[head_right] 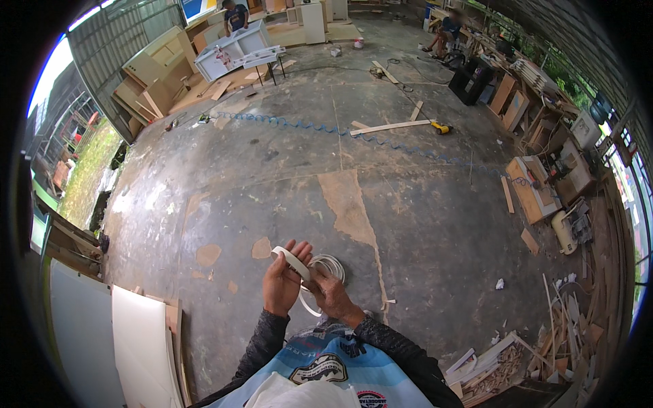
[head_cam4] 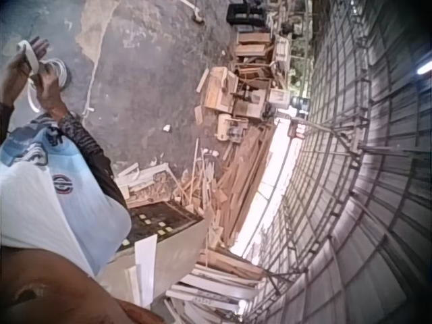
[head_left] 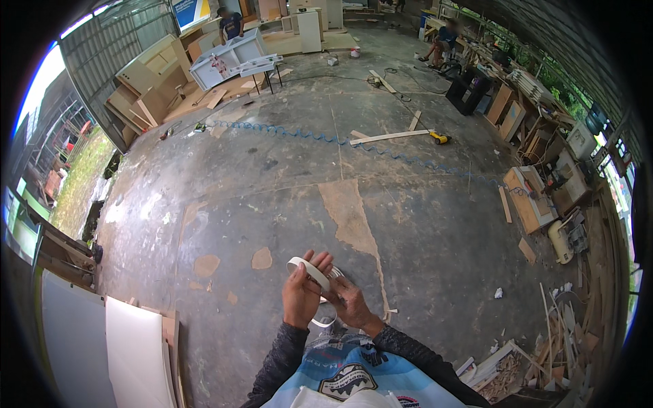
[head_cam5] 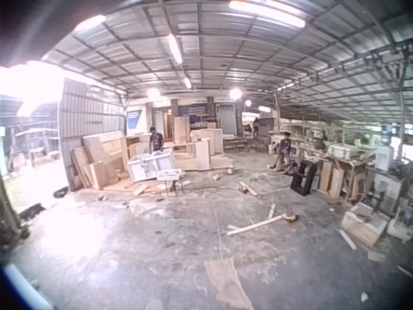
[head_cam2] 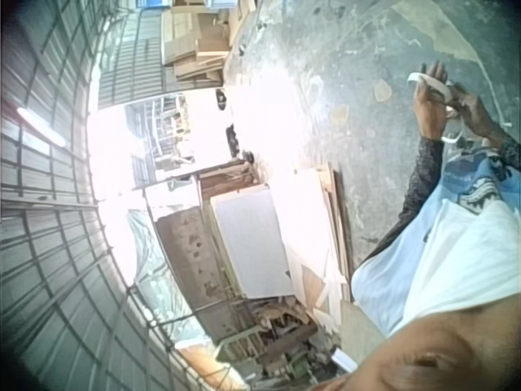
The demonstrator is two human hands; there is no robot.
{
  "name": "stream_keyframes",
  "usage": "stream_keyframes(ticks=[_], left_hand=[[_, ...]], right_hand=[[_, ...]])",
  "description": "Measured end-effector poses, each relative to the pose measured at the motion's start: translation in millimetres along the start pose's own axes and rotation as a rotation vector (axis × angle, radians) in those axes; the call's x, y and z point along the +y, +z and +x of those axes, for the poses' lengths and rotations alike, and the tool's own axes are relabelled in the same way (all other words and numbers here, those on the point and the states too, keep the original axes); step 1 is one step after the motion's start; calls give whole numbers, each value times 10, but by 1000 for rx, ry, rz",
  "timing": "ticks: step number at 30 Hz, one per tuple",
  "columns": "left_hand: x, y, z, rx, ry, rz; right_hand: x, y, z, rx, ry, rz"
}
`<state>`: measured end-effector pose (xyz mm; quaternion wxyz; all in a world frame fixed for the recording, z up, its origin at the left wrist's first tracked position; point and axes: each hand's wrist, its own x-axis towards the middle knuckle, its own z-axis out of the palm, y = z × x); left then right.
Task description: The person uncoils a long strip of white edging material from a large roll, straightens it, and then rewinds it into a smaller, more manageable coil by hand.
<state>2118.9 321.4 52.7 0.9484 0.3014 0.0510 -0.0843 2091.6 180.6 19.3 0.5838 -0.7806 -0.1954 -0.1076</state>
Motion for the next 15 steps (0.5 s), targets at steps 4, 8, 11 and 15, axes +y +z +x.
stream_keyframes(ticks=[4,8,11,15], left_hand=[[11,15,-75,-47,70,384],[27,-167,-155,-140,73,784],[-145,-272,-238,-241,-17,858],[-368,-296,-312,-338,179,1206]], right_hand=[[-45,4,25,-6,-16,-17],[-106,10,45,36,128,156],[-135,-7,102,92,329,365],[-127,-53,163,263,616,700]])
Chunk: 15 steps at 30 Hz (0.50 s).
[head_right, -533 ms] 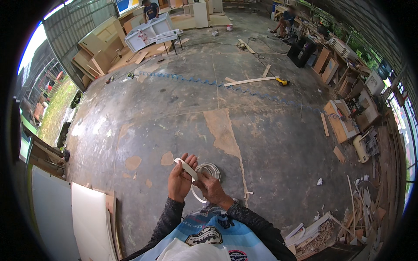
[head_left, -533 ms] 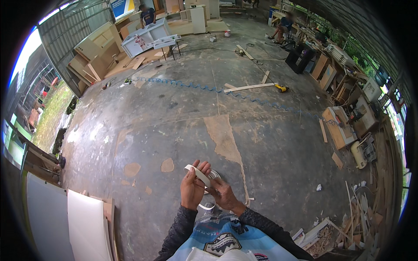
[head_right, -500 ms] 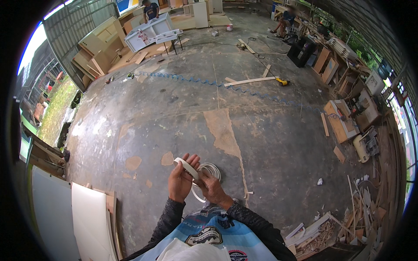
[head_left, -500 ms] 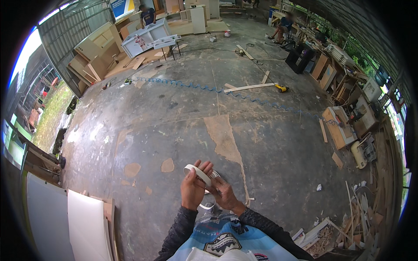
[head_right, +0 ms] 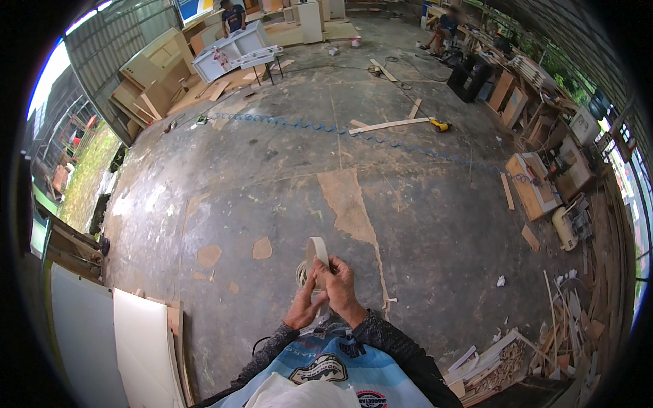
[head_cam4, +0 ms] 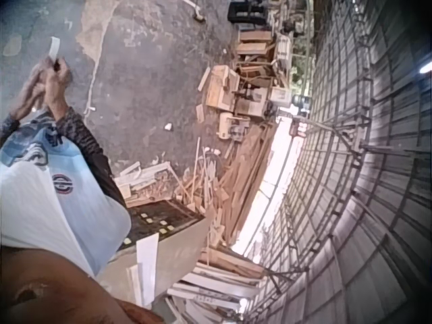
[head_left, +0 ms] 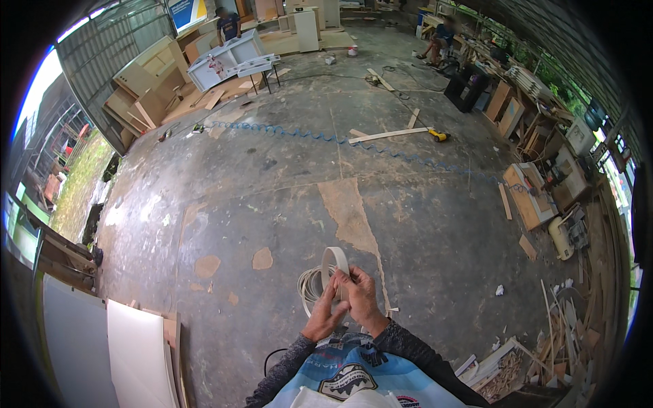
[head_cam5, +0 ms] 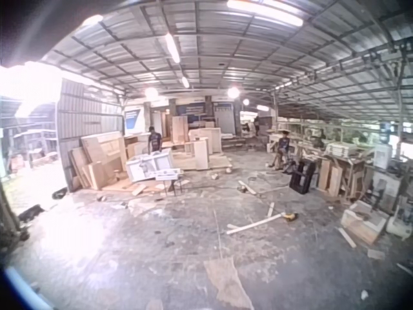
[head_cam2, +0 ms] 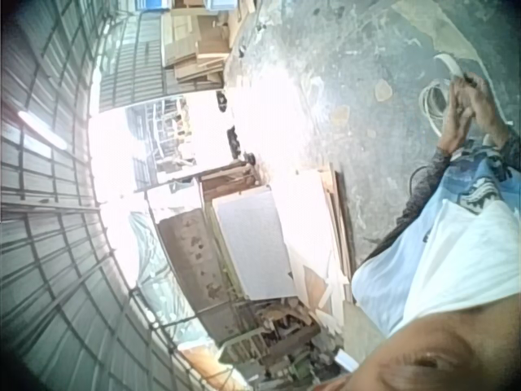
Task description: The person uncoils a long strip of white edging material from a large roll, straightens it, and then rewinds it into a smaller, more manageable coil by hand.
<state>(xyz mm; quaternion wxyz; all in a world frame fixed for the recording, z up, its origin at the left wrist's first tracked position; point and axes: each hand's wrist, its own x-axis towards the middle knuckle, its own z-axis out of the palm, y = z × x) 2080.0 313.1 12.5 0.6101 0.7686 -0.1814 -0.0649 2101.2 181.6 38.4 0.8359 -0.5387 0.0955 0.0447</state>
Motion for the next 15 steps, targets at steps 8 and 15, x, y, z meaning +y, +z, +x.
stream_keyframes(ticks=[8,15], left_hand=[[-12,71,33,-9,-290,-60],[239,-278,106,-296,-246,7]], right_hand=[[-57,-200,91,5,106,22],[-451,-394,68,-133,-1001,-1132]])
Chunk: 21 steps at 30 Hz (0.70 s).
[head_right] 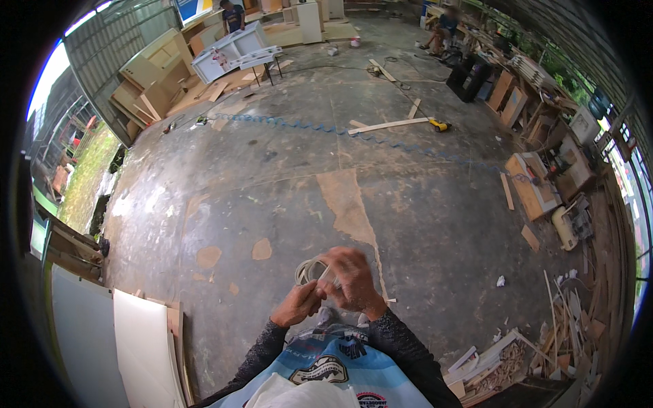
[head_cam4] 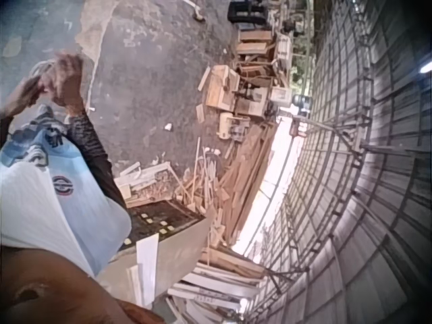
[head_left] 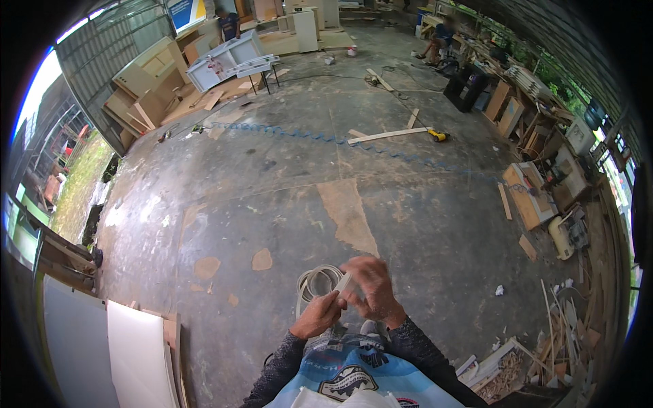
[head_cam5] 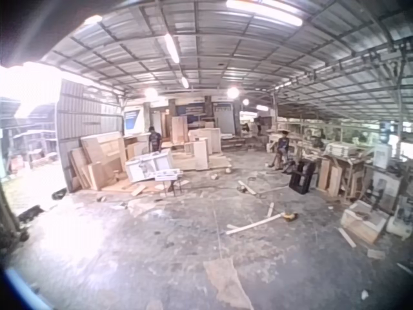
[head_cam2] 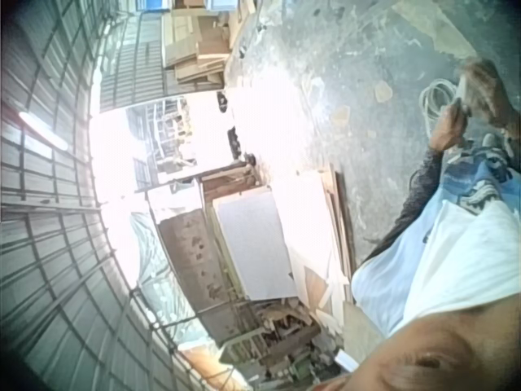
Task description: The person uncoils a long strip of white edging material from a large roll, straightens it, and then rewinds it into a smaller, more manageable coil by hand.
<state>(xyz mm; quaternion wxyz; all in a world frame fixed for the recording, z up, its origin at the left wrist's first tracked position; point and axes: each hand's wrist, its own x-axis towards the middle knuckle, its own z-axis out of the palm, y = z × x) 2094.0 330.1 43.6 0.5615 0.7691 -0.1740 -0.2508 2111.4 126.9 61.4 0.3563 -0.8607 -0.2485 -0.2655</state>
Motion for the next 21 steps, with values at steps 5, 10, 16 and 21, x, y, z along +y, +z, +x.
stream_keyframes(ticks=[5,10,16,21], left_hand=[[220,-82,-35,-24,229,179],[164,32,-102,373,267,252],[76,93,-89,631,271,139],[241,-12,-24,556,343,378]], right_hand=[[-55,18,58,-278,-34,276],[-106,63,-32,-66,432,473],[-5,283,-198,340,914,1508],[14,316,-144,180,726,757]])
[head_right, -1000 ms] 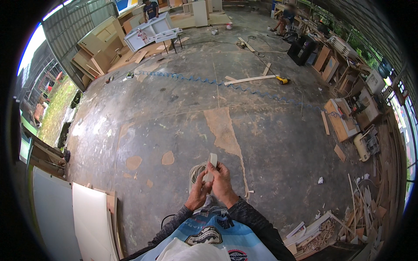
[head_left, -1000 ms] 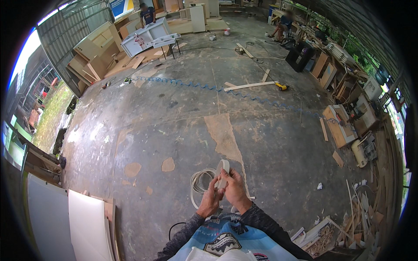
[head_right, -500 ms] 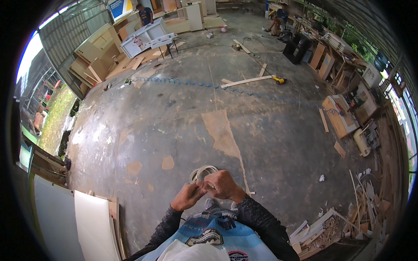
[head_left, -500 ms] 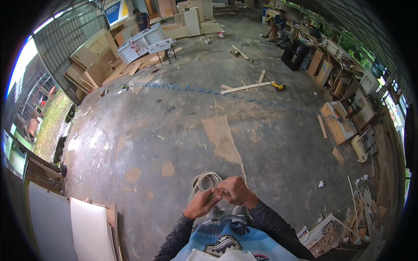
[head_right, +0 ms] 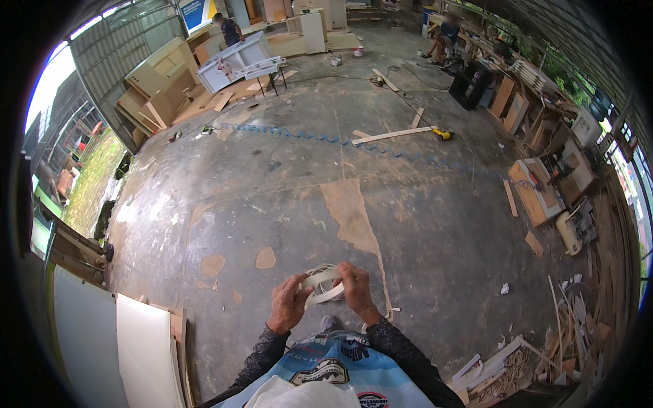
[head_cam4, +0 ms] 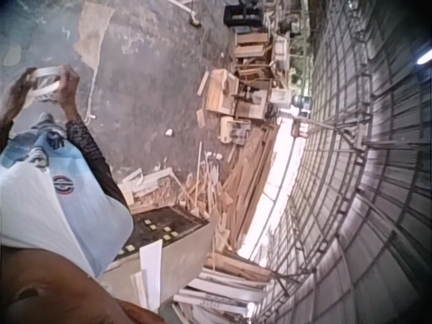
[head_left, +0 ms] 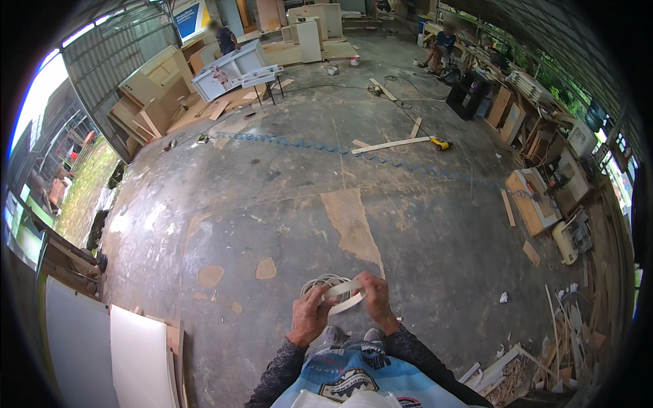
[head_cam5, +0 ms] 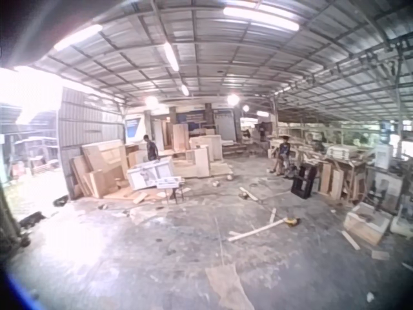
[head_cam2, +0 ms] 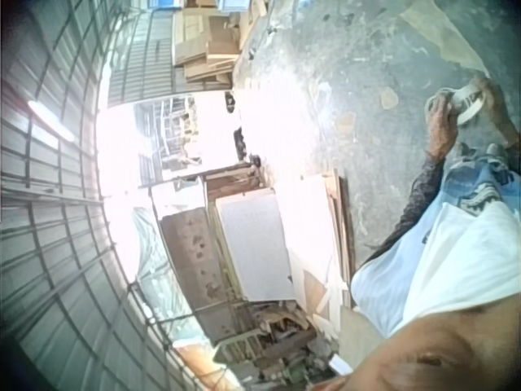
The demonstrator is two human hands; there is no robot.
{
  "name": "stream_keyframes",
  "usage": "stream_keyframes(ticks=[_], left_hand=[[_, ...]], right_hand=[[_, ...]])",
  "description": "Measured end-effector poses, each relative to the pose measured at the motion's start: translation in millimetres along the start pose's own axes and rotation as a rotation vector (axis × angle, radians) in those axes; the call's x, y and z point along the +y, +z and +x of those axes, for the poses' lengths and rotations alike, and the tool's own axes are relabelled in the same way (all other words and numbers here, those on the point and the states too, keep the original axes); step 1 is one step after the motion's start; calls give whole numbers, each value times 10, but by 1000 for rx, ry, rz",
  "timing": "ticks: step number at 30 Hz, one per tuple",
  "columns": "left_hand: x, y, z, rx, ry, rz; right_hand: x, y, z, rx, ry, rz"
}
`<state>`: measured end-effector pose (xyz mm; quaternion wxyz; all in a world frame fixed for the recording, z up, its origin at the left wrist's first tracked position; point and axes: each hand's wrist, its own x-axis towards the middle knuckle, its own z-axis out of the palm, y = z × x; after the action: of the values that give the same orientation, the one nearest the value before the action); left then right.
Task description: The person uncoils a long strip of white edging material from a large roll, straightens it, and then rewinds it into a smaller, more manageable coil by hand.
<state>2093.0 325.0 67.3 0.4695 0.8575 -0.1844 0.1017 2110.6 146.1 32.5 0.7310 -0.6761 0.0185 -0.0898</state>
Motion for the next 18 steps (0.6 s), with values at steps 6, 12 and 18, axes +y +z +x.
stream_keyframes(ticks=[6,12,18], left_hand=[[166,-23,33,-130,48,-7],[128,28,12,86,20,-34],[107,19,63,28,83,59]], right_hand=[[-309,63,-11,-211,-285,-392],[161,-12,-3,126,329,886],[164,-6,75,138,-115,-171]])
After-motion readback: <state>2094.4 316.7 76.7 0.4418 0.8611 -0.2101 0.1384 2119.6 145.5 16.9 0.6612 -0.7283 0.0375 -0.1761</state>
